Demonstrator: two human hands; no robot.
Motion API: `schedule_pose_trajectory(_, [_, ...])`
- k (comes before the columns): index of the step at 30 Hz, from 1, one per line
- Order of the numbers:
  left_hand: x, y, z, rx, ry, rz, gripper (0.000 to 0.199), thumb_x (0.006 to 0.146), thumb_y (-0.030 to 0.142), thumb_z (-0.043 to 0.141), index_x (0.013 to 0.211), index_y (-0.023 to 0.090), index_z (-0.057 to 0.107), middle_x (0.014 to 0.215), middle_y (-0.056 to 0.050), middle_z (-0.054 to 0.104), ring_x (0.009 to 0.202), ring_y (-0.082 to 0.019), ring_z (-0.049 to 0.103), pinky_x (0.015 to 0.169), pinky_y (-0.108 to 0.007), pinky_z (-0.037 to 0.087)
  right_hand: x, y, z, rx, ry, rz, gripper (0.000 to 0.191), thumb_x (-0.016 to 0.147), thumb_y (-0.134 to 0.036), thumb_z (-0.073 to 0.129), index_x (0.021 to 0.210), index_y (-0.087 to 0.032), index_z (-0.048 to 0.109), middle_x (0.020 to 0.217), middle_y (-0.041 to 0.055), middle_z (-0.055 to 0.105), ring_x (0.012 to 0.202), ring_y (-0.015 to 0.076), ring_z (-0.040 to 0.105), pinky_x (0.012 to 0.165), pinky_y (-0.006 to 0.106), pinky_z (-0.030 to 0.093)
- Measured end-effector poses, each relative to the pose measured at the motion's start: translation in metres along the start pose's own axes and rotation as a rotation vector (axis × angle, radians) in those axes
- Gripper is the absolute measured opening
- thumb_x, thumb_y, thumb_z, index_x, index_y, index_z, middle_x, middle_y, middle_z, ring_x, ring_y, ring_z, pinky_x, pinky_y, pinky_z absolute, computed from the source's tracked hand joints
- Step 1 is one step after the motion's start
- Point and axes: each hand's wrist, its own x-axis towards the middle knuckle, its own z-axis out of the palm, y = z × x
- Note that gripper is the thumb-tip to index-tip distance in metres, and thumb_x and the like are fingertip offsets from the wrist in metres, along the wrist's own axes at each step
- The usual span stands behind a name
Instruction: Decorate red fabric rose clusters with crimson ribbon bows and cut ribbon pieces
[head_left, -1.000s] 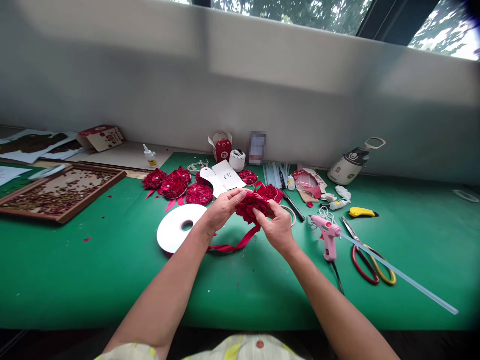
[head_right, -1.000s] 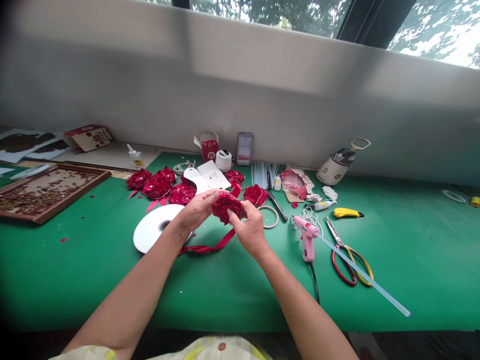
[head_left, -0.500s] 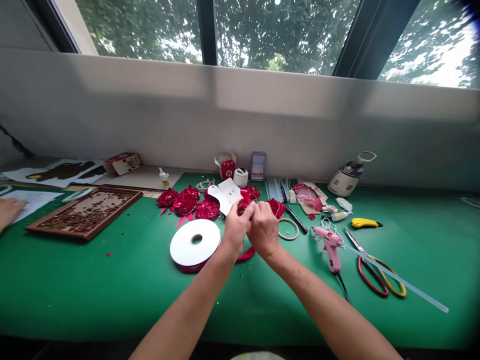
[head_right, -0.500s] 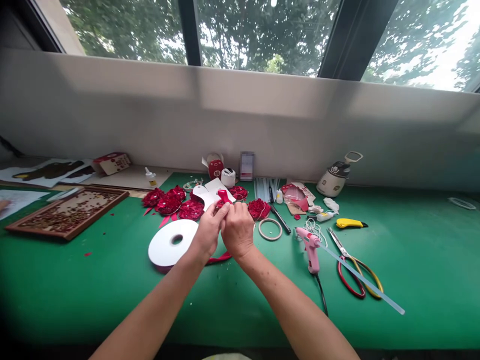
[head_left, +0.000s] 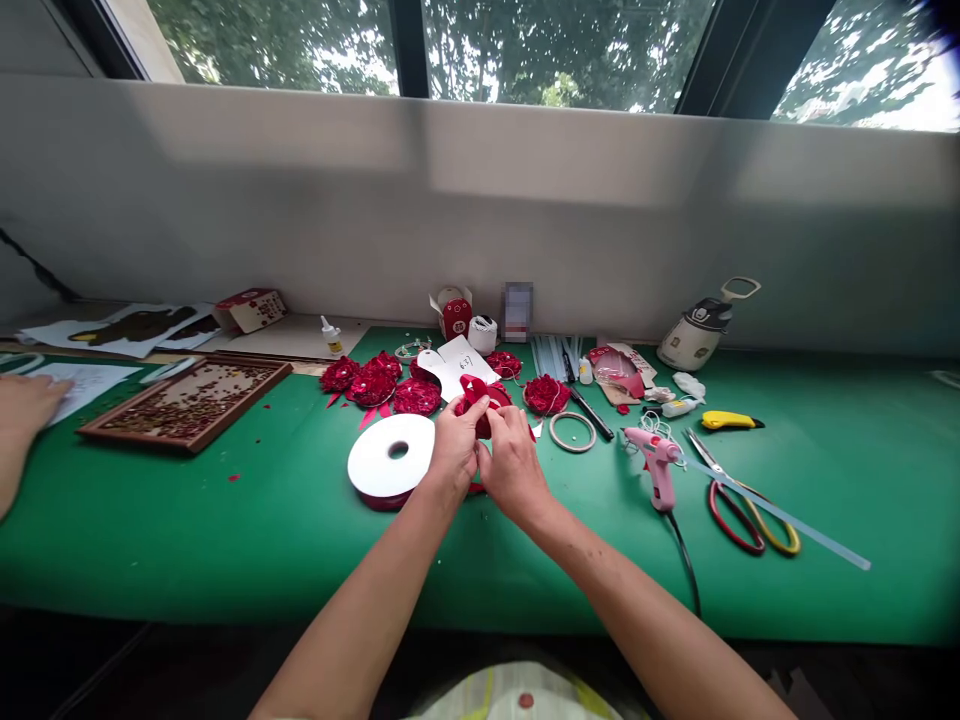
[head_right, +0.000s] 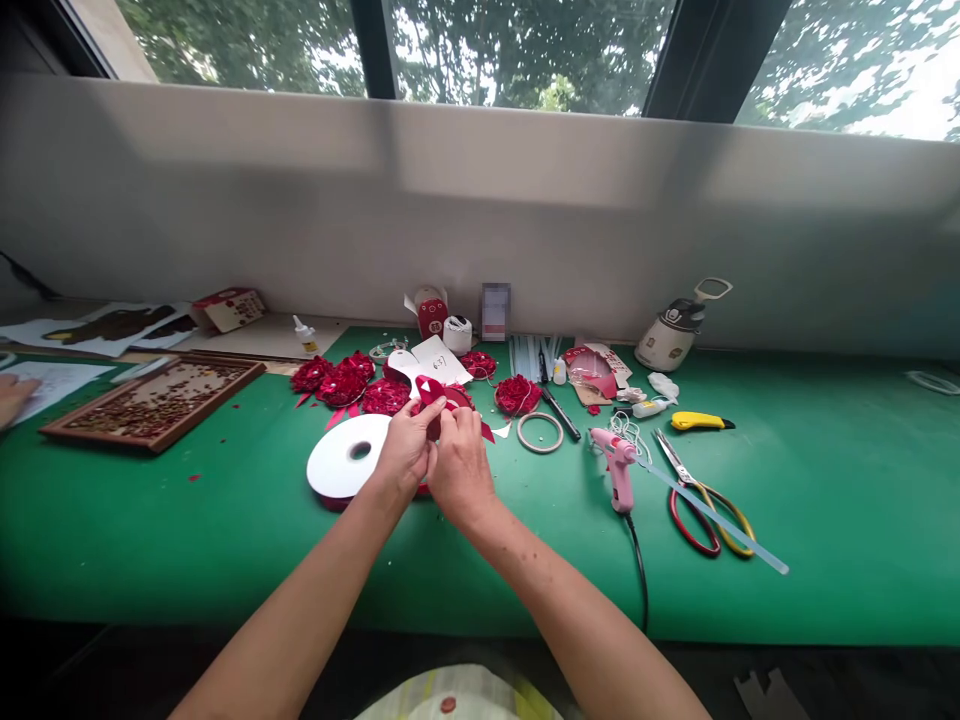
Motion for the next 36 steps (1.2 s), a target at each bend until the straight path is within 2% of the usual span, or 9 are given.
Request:
schedule_pose_trajectory(3, [0.002,0.001,-0.002,0.028,-0.027,0.021,0.031,0.062,0.021,0.076,0.087,0.016,0.057,0.073,0.001,0.065,0.063,-0.011,0.061,0.067,-0.026,0.048,-0.005,-0.001,-0.004,0.099,0.003,0.007,0.04,0.076,-0.007,0.05,0.115,-0.013,0.053,0.102,0.0134,0.054,0.098,0.026,0.049,0.083,0.042,0.047])
schedule_pose_trajectory(6, [0.007,0.005,-0.007,0.083,-0.122,0.03,0.029,0.063,0.023,0.076,0.085,0.014,0.06,0.076,-0.002,0.067,0.066,-0.013,0.063,0.067,-0.027,0.049,-0.008,0.006,-0.013,0.2,0.021,0.014,0.031,0.08,-0.011,0.05,0.109,-0.017,0.057,0.103,0.011,0.055,0.097,0.0227,0.052,0.083,0.037,0.048])
schedule_pose_trajectory(9, [0.013,0.012,-0.01,0.191,-0.233,-0.024,0.033,0.064,0.024,0.076,0.092,0.013,0.062,0.083,-0.006,0.069,0.07,-0.016,0.066,0.066,-0.03,0.051,-0.005,0.025,-0.027,0.376,0.091,0.145,0.017,0.083,-0.02,0.053,0.098,-0.019,0.062,0.099,0.0091,0.058,0.093,0.0216,0.055,0.082,0.037,0.047])
schedule_pose_trajectory(12, [0.021,0.018,-0.009,0.274,-0.319,-0.091,0.039,0.064,0.026,0.077,0.098,0.013,0.063,0.088,-0.01,0.07,0.072,-0.02,0.067,0.064,-0.032,0.053,0.007,0.051,-0.035,0.514,0.128,0.314,0.017,0.078,-0.031,0.06,0.09,-0.019,0.064,0.092,0.009,0.062,0.086,0.0229,0.057,0.077,0.038,0.048])
schedule_pose_trajectory(17, [0.039,0.014,-0.001,0.351,-0.443,-0.126,0.037,0.065,0.028,0.077,0.097,0.013,0.065,0.083,-0.009,0.07,0.067,-0.02,0.067,0.058,-0.029,0.052,0.024,0.078,-0.024,0.732,-0.006,0.487,0.029,0.071,-0.044,0.066,0.082,-0.016,0.063,0.07,0.0044,0.067,0.064,0.0186,0.063,0.058,0.031,0.05])
schedule_pose_trajectory(20, [0.047,0.004,0.001,0.341,-0.439,-0.14,0.035,0.066,0.029,0.076,0.096,0.014,0.064,0.078,-0.008,0.069,0.059,-0.016,0.064,0.052,-0.026,0.048,0.026,0.085,-0.011,0.841,-0.012,0.586,0.037,0.065,-0.045,0.071,0.086,-0.016,0.06,0.064,0.0014,0.065,0.056,0.0162,0.061,0.049,0.027,0.048])
schedule_pose_trajectory(22, [0.05,-0.003,0.0,0.305,-0.423,-0.149,0.034,0.067,0.028,0.074,0.095,0.014,0.063,0.081,-0.007,0.068,0.061,-0.015,0.064,0.053,-0.025,0.048,0.024,0.089,-0.003,0.896,-0.012,0.633,0.041,0.064,-0.044,0.072,0.091,-0.015,0.059,0.064,0.0009,0.066,0.055,0.0156,0.062,0.048,0.026,0.048])
schedule_pose_trajectory(29, [0.047,-0.017,-0.007,0.229,-0.313,-0.207,0.033,0.067,0.027,0.074,0.095,0.015,0.062,0.083,-0.006,0.068,0.062,-0.014,0.063,0.055,-0.024,0.047,0.016,0.093,0.015,0.959,-0.007,0.654,0.034,0.066,-0.039,0.073,0.087,-0.015,0.061,0.076,0.003,0.068,0.068,0.0165,0.063,0.065,0.03,0.052])
schedule_pose_trajectory(36, [0.047,-0.024,-0.009,0.154,-0.285,-0.183,0.032,0.066,0.026,0.075,0.094,0.015,0.062,0.09,-0.005,0.067,0.071,-0.014,0.064,0.068,-0.027,0.049,0.009,0.089,0.025,0.92,0.052,0.624,0.032,0.071,-0.036,0.069,0.095,-0.018,0.058,0.091,0.0045,0.068,0.081,0.0186,0.064,0.077,0.033,0.052])
